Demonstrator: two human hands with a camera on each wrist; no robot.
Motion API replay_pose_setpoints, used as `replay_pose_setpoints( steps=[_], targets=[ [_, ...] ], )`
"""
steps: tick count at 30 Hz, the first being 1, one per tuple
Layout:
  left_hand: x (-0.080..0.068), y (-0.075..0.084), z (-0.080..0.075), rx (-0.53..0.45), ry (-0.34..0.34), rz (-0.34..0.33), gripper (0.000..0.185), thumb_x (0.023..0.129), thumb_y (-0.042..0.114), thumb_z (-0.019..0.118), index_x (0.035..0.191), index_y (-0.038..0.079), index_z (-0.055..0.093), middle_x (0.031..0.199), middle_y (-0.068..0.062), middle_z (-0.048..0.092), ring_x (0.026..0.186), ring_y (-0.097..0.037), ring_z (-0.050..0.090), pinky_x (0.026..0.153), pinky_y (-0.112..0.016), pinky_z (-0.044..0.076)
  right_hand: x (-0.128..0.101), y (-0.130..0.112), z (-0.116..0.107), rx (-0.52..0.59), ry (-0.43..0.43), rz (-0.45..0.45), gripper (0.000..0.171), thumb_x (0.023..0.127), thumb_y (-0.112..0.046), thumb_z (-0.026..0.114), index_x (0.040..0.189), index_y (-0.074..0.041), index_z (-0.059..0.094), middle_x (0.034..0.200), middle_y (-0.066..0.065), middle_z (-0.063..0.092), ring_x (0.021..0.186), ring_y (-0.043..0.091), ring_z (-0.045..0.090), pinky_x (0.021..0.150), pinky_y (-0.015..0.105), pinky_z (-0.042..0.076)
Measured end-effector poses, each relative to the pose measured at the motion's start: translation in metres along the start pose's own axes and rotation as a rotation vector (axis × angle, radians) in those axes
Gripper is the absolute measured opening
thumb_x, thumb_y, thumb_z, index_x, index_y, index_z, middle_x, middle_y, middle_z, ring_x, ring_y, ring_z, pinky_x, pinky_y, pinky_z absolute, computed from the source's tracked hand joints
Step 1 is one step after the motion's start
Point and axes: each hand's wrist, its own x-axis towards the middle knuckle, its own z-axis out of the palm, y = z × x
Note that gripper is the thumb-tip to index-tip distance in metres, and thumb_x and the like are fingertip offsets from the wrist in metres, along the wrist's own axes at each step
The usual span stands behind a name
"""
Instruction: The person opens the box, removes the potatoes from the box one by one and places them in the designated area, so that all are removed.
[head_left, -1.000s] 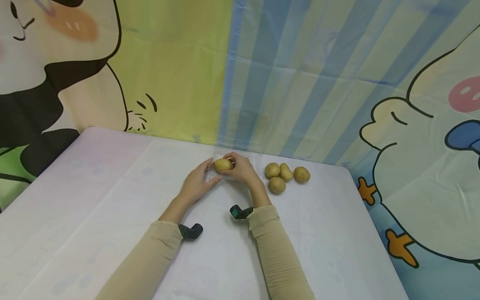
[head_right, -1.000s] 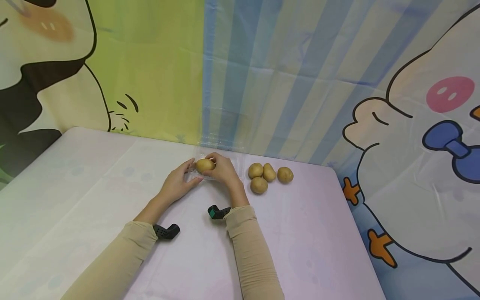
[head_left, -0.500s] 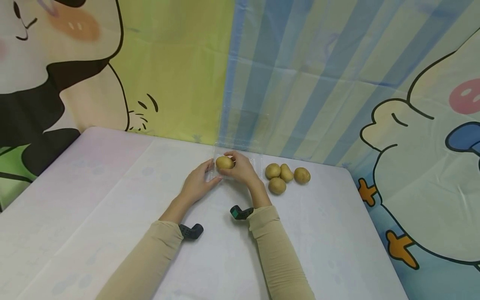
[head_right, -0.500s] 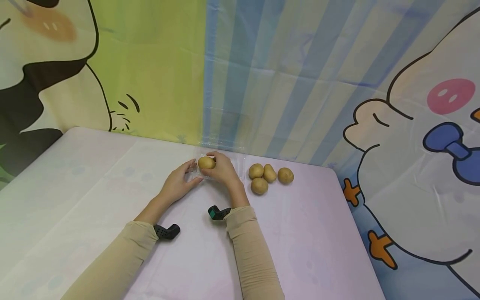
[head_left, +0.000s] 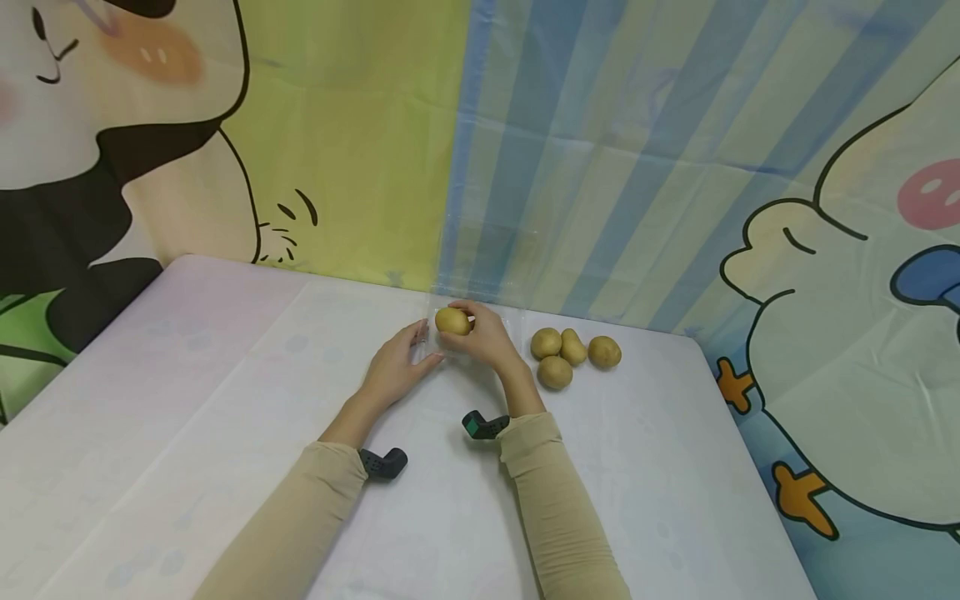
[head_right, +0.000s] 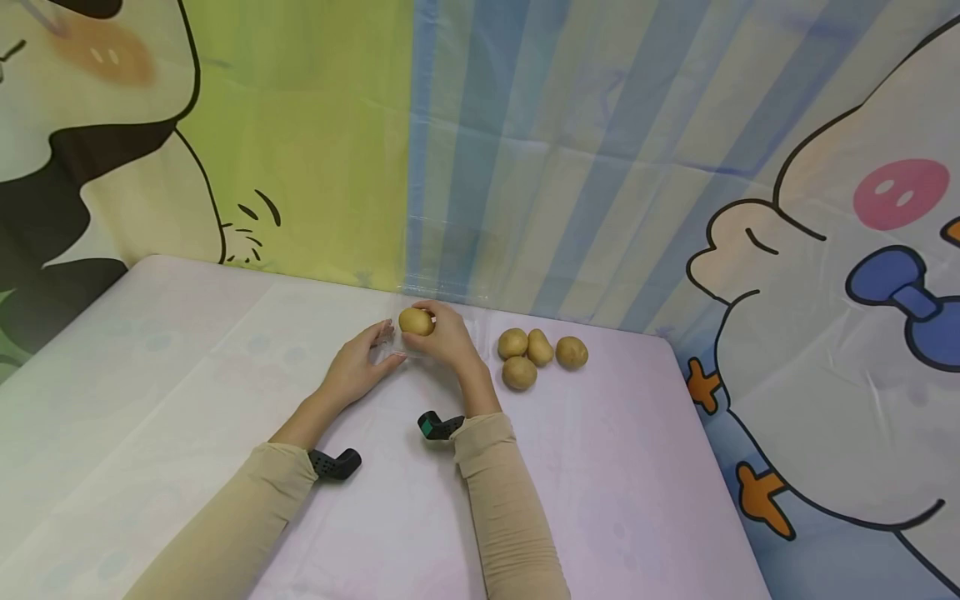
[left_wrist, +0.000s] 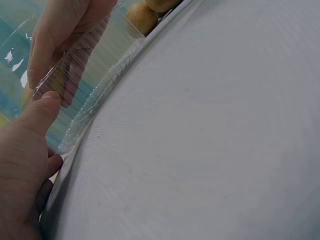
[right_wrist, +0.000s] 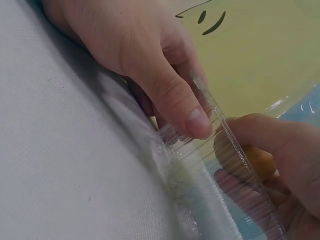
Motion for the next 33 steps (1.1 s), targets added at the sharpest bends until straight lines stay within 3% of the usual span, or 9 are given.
replay_pose_setpoints(
  steps=[6,19,27,33],
  targets=[
    [0.0,0.0,-0.001,-0.013,0.008,0.01,0.073,0.082,0.046,0.061,0.139,0.01,0.033,0.134,-0.01,0.048,0.125,-0.026,0.043,0.104,-0.044,0.033,-0.001,-0.001,0.001,0.031,0.019,0.008,0.051,0.076,-0.035,0.071,0.121,-0.021,0.051,0.115,0.001,0.058,0.095,0.016,0.059,0.071,0.028,0.051],
    [-0.002,0.0,-0.001,-0.044,0.033,-0.011,0.087,0.075,0.058,0.062,0.139,0.009,0.03,0.139,-0.014,0.041,0.128,-0.029,0.039,0.104,-0.045,0.034,-0.004,-0.009,0.002,0.108,0.009,-0.01,0.057,0.075,-0.035,0.072,0.125,-0.02,0.048,0.116,0.004,0.057,0.097,0.018,0.058,0.073,0.029,0.051],
    [-0.001,0.001,-0.003,-0.078,0.044,-0.046,0.086,0.073,0.052,0.067,0.137,0.009,0.028,0.14,-0.015,0.04,0.126,-0.033,0.04,0.101,-0.049,0.035,-0.004,-0.012,0.004,0.13,-0.019,-0.046,0.062,0.074,-0.039,0.072,0.129,-0.025,0.047,0.122,-0.001,0.053,0.095,0.018,0.057,0.07,0.029,0.051],
    [-0.001,0.0,-0.003,-0.08,0.063,-0.031,0.082,0.075,0.05,0.067,0.135,0.008,0.03,0.14,-0.014,0.04,0.127,-0.032,0.039,0.102,-0.047,0.035,-0.005,-0.014,0.003,0.14,-0.026,-0.035,0.066,0.072,-0.039,0.073,0.13,-0.024,0.046,0.123,-0.004,0.053,0.095,0.017,0.057,0.072,0.03,0.051]
  ],
)
